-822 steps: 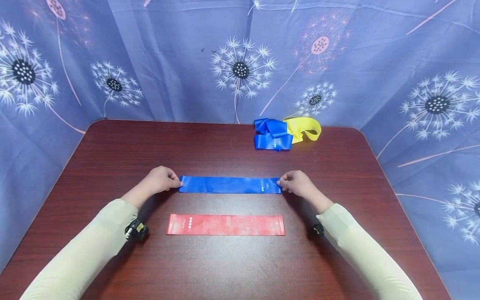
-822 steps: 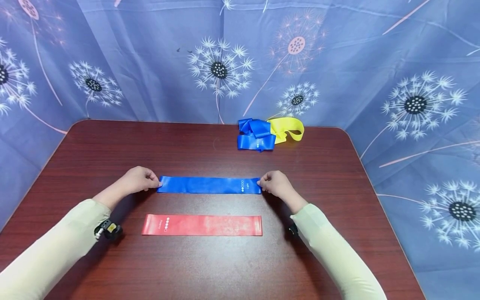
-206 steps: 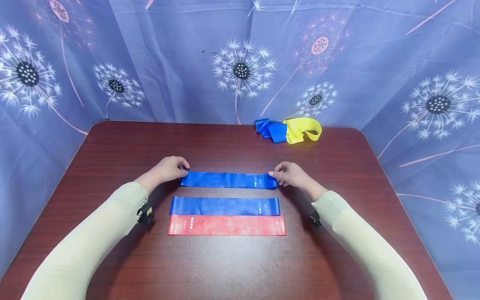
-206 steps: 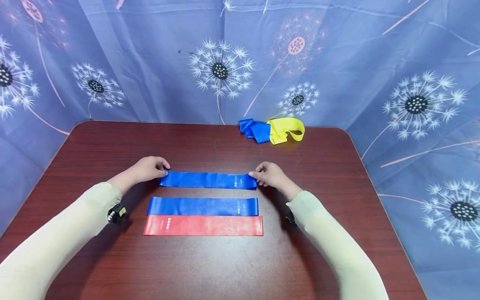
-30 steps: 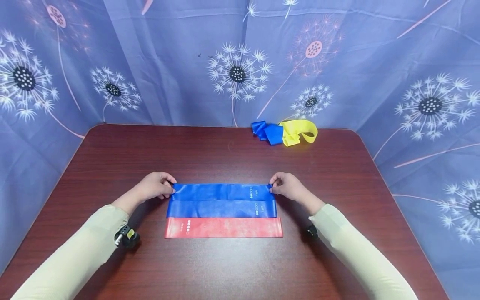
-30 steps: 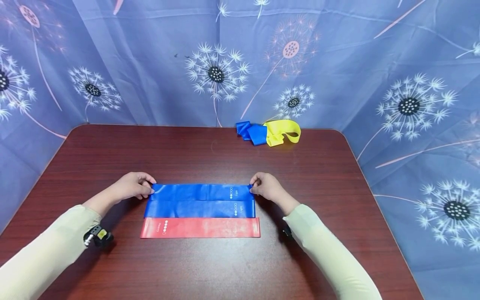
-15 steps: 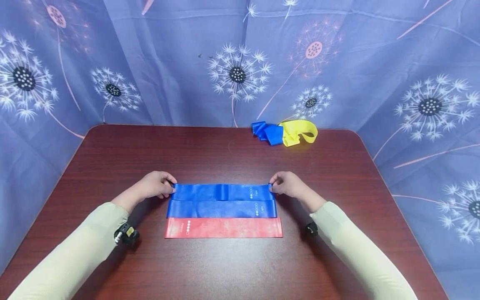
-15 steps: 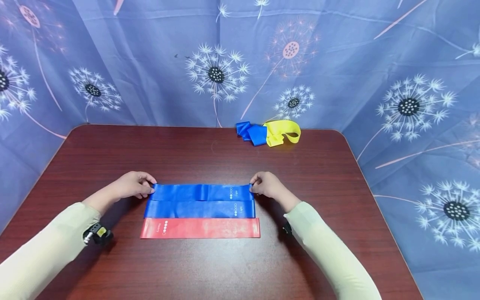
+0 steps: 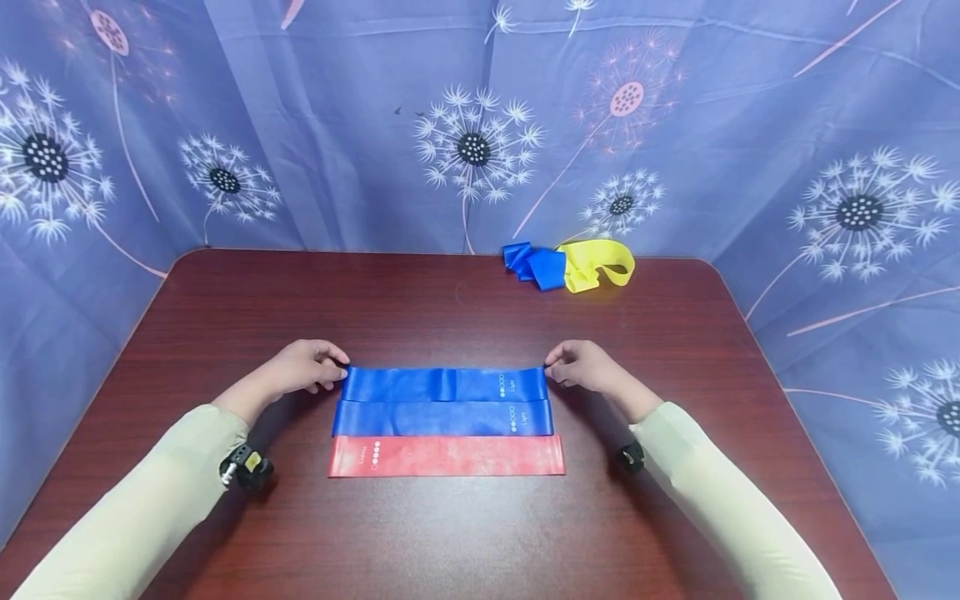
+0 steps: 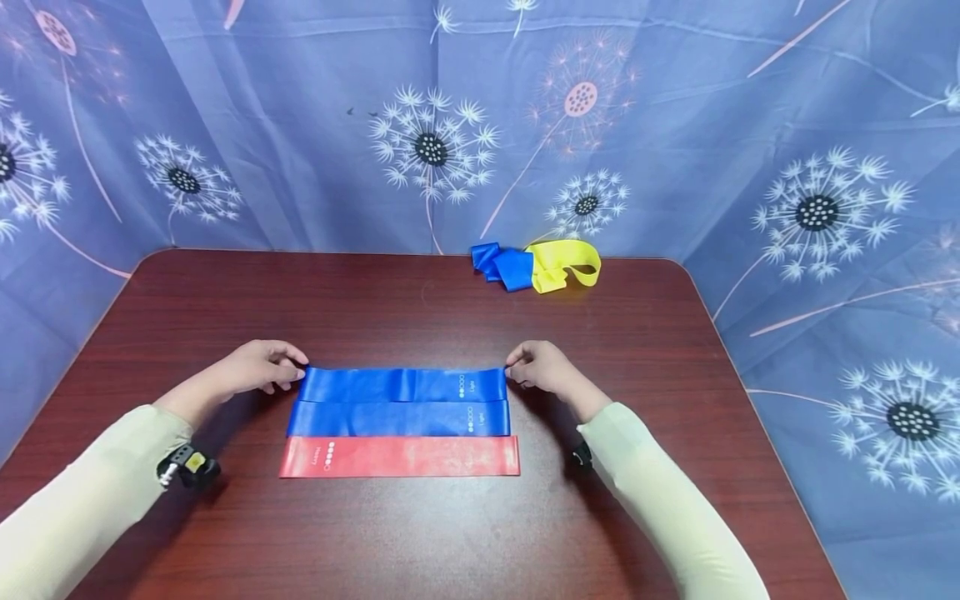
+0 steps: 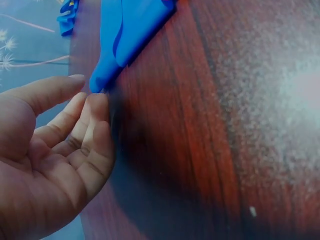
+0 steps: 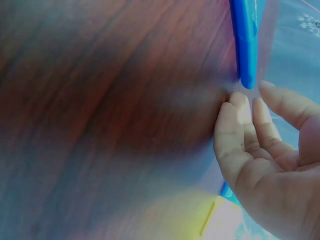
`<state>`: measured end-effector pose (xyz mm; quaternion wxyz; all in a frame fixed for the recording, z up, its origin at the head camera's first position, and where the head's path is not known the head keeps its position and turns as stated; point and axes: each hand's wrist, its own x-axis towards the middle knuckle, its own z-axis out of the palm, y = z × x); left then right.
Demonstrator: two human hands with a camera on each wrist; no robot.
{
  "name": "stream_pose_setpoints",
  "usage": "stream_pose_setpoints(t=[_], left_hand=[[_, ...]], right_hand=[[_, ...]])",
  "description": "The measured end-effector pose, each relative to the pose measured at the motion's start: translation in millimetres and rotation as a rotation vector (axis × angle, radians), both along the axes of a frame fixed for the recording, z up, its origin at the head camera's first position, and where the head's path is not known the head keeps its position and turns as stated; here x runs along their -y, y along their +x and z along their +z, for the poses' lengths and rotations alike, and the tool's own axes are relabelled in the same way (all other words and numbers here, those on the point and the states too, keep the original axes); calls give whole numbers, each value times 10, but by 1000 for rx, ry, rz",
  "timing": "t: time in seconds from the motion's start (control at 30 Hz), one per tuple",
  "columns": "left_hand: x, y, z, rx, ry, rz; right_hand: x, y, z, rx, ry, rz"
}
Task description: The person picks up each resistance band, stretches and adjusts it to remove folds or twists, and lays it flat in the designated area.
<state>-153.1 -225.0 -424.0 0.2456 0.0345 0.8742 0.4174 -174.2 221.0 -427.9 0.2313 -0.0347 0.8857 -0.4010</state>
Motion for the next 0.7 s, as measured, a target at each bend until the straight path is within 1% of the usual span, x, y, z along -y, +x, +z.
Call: stream_pose_setpoints(t=[0.17,0.37,0.47,0.6,0.7], left_hand=[[-6,-17,25,-17,-7,21],[-32,-29,70,-26,-15,42],[-45,-46,85,-22,-20,45],[-55,-96,86,-17,-15,44],[-64,-141,92,-20,-3,45]], right_hand=[[1,-25,2,-6,5,-14],[-28,-51,34,-5,-35,-29],[-46,-69,62,-26,-31,-24],[-57,-119,90,-73,-8,-24],[-64,-178,89,-103,8,-51]])
